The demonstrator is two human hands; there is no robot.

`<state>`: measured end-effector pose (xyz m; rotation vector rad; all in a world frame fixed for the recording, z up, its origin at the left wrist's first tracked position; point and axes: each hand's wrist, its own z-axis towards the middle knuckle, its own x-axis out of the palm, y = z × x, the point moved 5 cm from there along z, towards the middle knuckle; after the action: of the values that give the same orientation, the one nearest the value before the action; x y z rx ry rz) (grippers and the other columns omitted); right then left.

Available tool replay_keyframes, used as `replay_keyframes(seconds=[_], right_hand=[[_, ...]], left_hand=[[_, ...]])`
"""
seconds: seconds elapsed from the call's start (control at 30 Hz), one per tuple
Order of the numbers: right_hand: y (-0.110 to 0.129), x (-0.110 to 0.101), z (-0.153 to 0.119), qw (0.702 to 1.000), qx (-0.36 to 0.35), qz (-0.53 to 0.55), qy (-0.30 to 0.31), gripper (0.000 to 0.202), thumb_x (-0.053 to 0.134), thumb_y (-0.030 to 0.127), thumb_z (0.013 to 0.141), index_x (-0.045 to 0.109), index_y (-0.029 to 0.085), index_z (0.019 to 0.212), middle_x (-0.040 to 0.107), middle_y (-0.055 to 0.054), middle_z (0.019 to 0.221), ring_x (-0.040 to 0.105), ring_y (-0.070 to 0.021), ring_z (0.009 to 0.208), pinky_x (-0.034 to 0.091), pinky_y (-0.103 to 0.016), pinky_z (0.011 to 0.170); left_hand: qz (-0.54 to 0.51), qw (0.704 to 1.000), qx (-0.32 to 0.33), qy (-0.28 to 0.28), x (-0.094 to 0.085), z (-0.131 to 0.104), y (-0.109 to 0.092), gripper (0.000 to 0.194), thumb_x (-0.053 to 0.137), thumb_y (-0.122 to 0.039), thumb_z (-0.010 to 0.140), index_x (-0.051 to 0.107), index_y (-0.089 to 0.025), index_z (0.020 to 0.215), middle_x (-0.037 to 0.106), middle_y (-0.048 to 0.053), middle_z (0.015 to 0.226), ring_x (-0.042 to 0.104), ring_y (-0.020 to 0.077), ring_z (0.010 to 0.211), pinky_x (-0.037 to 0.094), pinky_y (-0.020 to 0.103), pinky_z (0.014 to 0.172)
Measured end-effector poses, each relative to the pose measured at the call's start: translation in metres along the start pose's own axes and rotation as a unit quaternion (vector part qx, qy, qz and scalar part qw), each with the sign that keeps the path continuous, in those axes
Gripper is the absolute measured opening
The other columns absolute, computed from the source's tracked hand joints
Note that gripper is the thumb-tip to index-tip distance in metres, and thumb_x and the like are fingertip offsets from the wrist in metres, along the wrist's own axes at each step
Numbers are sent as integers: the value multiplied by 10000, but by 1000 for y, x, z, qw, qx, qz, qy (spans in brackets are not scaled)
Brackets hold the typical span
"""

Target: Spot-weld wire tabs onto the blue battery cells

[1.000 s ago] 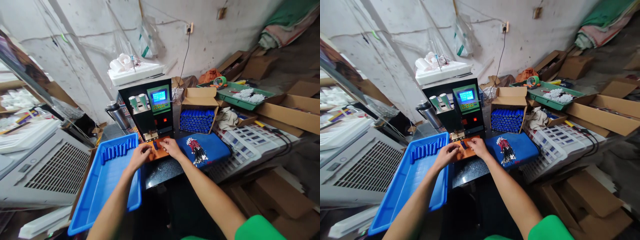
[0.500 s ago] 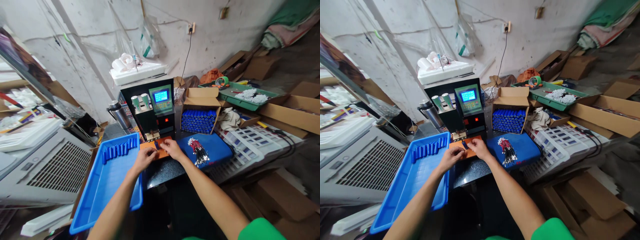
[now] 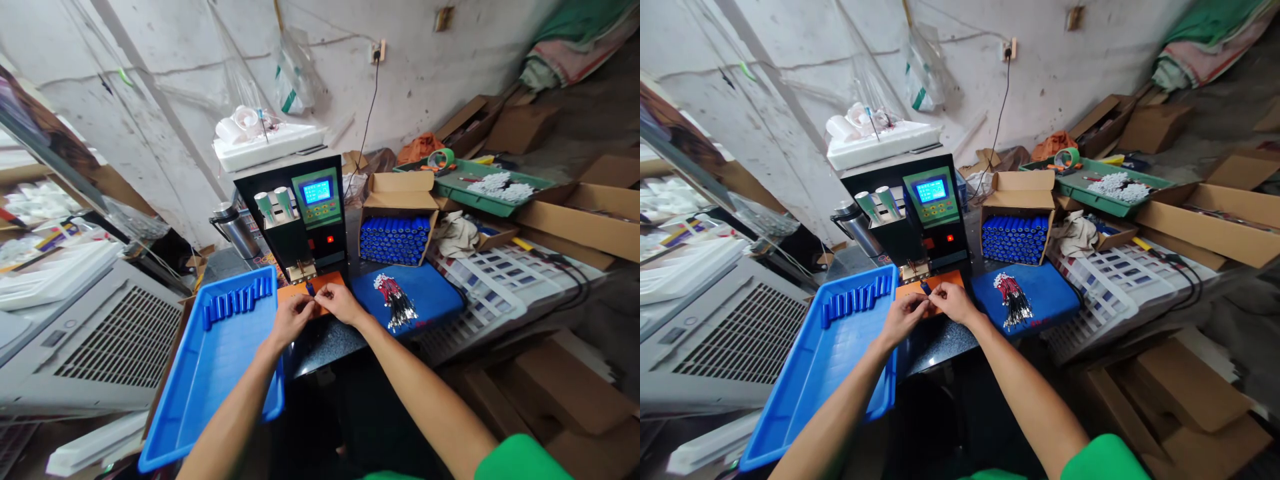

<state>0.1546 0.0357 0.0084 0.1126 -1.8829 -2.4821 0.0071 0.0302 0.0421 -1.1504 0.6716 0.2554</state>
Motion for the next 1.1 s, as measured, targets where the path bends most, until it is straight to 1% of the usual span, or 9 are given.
replay_keyframes(seconds=[0.1, 0.17, 0.23, 0.33, 0.43, 0.53, 0.77, 0.97, 1.1], right_hand=[[3, -5, 1, 999, 11, 24, -32, 189, 637, 354, 756, 639, 166, 735, 650, -10, 699, 580, -139, 638, 460, -253, 629], [4, -9, 1, 996, 26, 55, -57, 204, 650, 368, 740, 628, 169, 703, 611, 9, 629, 542, -127, 572, 432, -240, 568], [4, -12, 1, 992, 45, 93, -72, 218, 655, 382, 728, 616, 172, 682, 557, 28, 561, 495, -112, 511, 391, -227, 509], [4, -13, 1, 986, 64, 136, -75, 234, 666, 397, 712, 608, 172, 684, 520, 40, 529, 451, -96, 471, 345, -213, 458], [3, -13, 2, 982, 75, 154, -79, 255, 680, 413, 698, 607, 169, 683, 519, 39, 528, 439, -88, 459, 322, -203, 432], [0, -14, 2, 978, 88, 163, -91, 279, 686, 436, 694, 612, 168, 697, 520, 42, 526, 441, -84, 449, 320, -198, 421], [-5, -15, 4, 977, 92, 162, -103, 297, 683, 461, 707, 611, 173, 713, 511, 46, 515, 440, -87, 444, 310, -198, 414], [-5, -14, 4, 976, 91, 165, -109, 281, 687, 440, 708, 614, 169, 710, 509, 42, 512, 439, -88, 449, 297, -193, 408], [-5, -13, 4, 975, 103, 160, -113, 270, 688, 432, 691, 622, 171, 705, 506, 44, 504, 427, -89, 438, 297, -200, 407]], left_hand=[[59, 997, 47, -15, -7, -2, -7, 223, 568, -374, 843, 662, -181, 783, 617, 36, 801, 581, 171, 772, 499, 314, 769], [96, 992, 78, -34, -12, -3, -11, 225, 594, -379, 827, 676, -183, 754, 584, 64, 904, 569, 205, 900, 485, 360, 869], [110, 989, 90, -33, -13, -4, -10, 215, 627, -377, 809, 722, -191, 861, 560, 97, 1088, 535, 252, 1075, 444, 410, 976], [91, 992, 86, 28, -5, -3, -3, 377, 644, -351, 810, 683, -215, 1160, 536, 112, 1257, 503, 279, 1195, 412, 441, 1039], [70, 993, 73, 68, 4, -1, 5, 480, 632, -316, 824, 598, -212, 1292, 604, 104, 1166, 581, 244, 1068, 472, 416, 965], [63, 993, 69, 70, 8, 0, 10, 519, 636, -286, 814, 562, -201, 1321, 640, 83, 1034, 611, 206, 924, 512, 368, 861], [10, 999, 24, 28, 4, 3, 12, 354, 510, -354, 909, 596, -167, 1196, 700, 76, 1011, 662, 195, 893, 513, 327, 835], [-39, 999, -13, -3, 0, 11, 11, 257, 523, -403, 902, 637, -174, 922, 691, 20, 816, 640, 172, 777, 497, 284, 758], [-3, 999, -14, -39, -2, 16, 12, 236, 567, -405, 861, 635, -181, 833, 640, 9, 730, 593, 165, 701, 474, 272, 689]])
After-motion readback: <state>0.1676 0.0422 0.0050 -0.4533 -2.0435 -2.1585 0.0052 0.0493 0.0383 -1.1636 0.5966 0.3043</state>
